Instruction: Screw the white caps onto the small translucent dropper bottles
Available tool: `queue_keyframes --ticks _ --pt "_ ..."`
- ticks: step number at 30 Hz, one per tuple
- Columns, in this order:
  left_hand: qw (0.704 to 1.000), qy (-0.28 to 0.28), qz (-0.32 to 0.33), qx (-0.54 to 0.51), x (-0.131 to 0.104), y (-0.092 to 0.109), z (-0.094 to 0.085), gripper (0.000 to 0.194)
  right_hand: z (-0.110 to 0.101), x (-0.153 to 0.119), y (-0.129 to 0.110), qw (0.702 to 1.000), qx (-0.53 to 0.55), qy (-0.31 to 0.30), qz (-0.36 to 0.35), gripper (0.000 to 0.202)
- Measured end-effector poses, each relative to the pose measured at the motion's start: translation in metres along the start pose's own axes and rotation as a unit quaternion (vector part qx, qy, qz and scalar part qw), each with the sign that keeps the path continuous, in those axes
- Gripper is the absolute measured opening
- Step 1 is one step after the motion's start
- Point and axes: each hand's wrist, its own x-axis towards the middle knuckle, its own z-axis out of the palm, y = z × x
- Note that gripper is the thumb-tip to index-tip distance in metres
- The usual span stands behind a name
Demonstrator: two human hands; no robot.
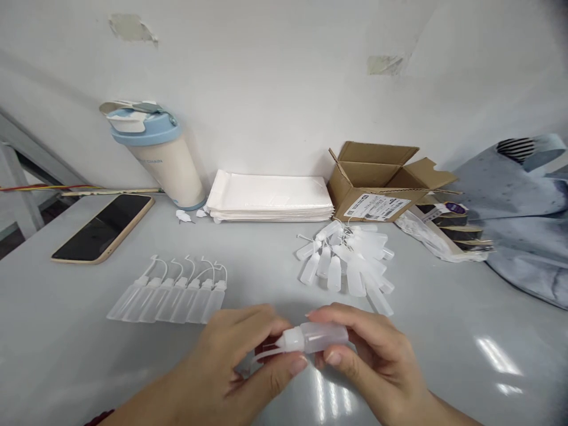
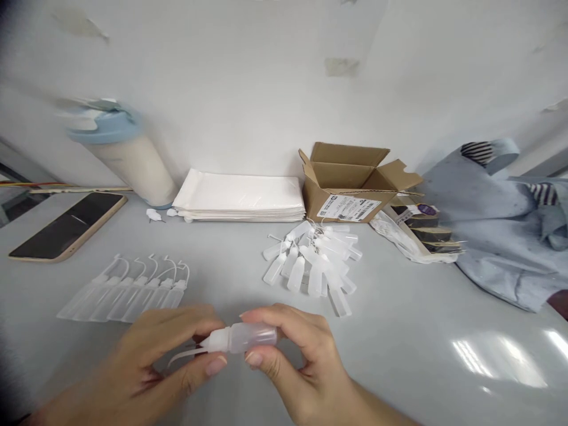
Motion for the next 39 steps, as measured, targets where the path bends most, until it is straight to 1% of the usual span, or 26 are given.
queue_keyframes --ticks 2,4,7,9,12,14,16,18,20,22,25,27,29,31,32,34,35,36,37,38,39 --pt "1.0 -0.018 -0.013 -0.003 -0.002 0.0 0.0 0.025 -0.001 -0.002 0.0 1.0 -0.007 -0.008 0.019 0.02" --pt "0.999 -0.03 -0.022 -0.01 -0.004 -0.001 0.001 0.028 -0.003 -0.005 0.001 0.998 -0.004 -0.039 0.054 0.017" --pt "0.999 -0.05 -0.01 -0.017 -0.005 -0.003 0.004 0.035 -0.004 -0.007 0.001 0.986 0.01 -0.111 0.127 0.029" --pt "0.998 -0.063 0.008 -0.018 -0.006 -0.005 0.005 0.039 -0.003 -0.007 0.001 0.976 0.022 -0.145 0.162 0.036" --pt "0.997 -0.067 0.04 0.01 -0.005 -0.005 0.007 0.045 -0.002 -0.003 0.002 0.967 0.051 -0.161 0.193 0.042" --pt "0.994 -0.069 0.067 0.06 -0.005 -0.005 0.007 0.046 -0.001 -0.001 0.004 0.956 0.087 -0.172 0.222 0.043" --pt "0.981 -0.061 0.114 0.144 -0.004 -0.005 0.008 0.043 -0.001 0.002 0.008 0.941 0.129 -0.184 0.253 0.044" --pt "0.955 -0.051 0.167 0.239 -0.004 -0.004 0.008 0.038 -0.001 0.004 0.014 0.927 0.161 -0.197 0.276 0.044" --pt "0.927 -0.049 0.206 0.309 -0.004 -0.004 0.009 0.031 -0.001 0.007 0.02 0.916 0.184 -0.209 0.29 0.043" --pt "0.91 -0.055 0.227 0.343 -0.004 -0.003 0.01 0.026 -0.001 0.008 0.025 0.903 0.208 -0.216 0.308 0.044" --pt "0.893 -0.052 0.252 0.368 -0.005 -0.002 0.012 0.024 -0.001 0.009 0.031 0.883 0.243 -0.218 0.337 0.045" --pt "0.887 -0.053 0.258 0.378 -0.005 -0.001 0.013 0.025 0.0 0.01 0.032 0.872 0.263 -0.215 0.352 0.048" --pt "0.889 -0.048 0.26 0.374 -0.004 -0.003 0.014 0.025 0.0 0.01 0.032 0.867 0.273 -0.209 0.36 0.05" --pt "0.9 -0.033 0.259 0.35 -0.002 -0.006 0.015 0.022 0.0 0.011 0.03 0.872 0.271 -0.198 0.356 0.05" --pt "0.908 -0.024 0.256 0.331 -0.001 -0.009 0.014 0.018 0.0 0.011 0.028 0.88 0.266 -0.189 0.346 0.048" --pt "0.924 -0.01 0.242 0.296 0.001 -0.015 0.012 0.013 -0.001 0.011 0.023 0.907 0.235 -0.166 0.308 0.041" --pt "0.93 -0.003 0.231 0.286 0.002 -0.019 0.01 0.014 -0.002 0.01 0.02 0.929 0.2 -0.151 0.274 0.036" --pt "0.934 0.01 0.22 0.283 0.004 -0.022 0.007 0.014 -0.003 0.009 0.017 0.954 0.149 -0.132 0.226 0.029" --pt "0.935 0.029 0.209 0.285 0.006 -0.026 0.003 0.014 -0.004 0.008 0.014 0.977 0.088 -0.109 0.161 0.022" --pt "0.935 0.05 0.194 0.292 0.008 -0.03 -0.001 0.013 -0.006 0.006 0.013 0.993 0.023 -0.079 0.087 0.019" --pt "0.936 0.069 0.171 0.3 0.011 -0.035 -0.007 0.013 -0.008 0.005 0.012 0.998 -0.039 -0.046 0.011 0.023"
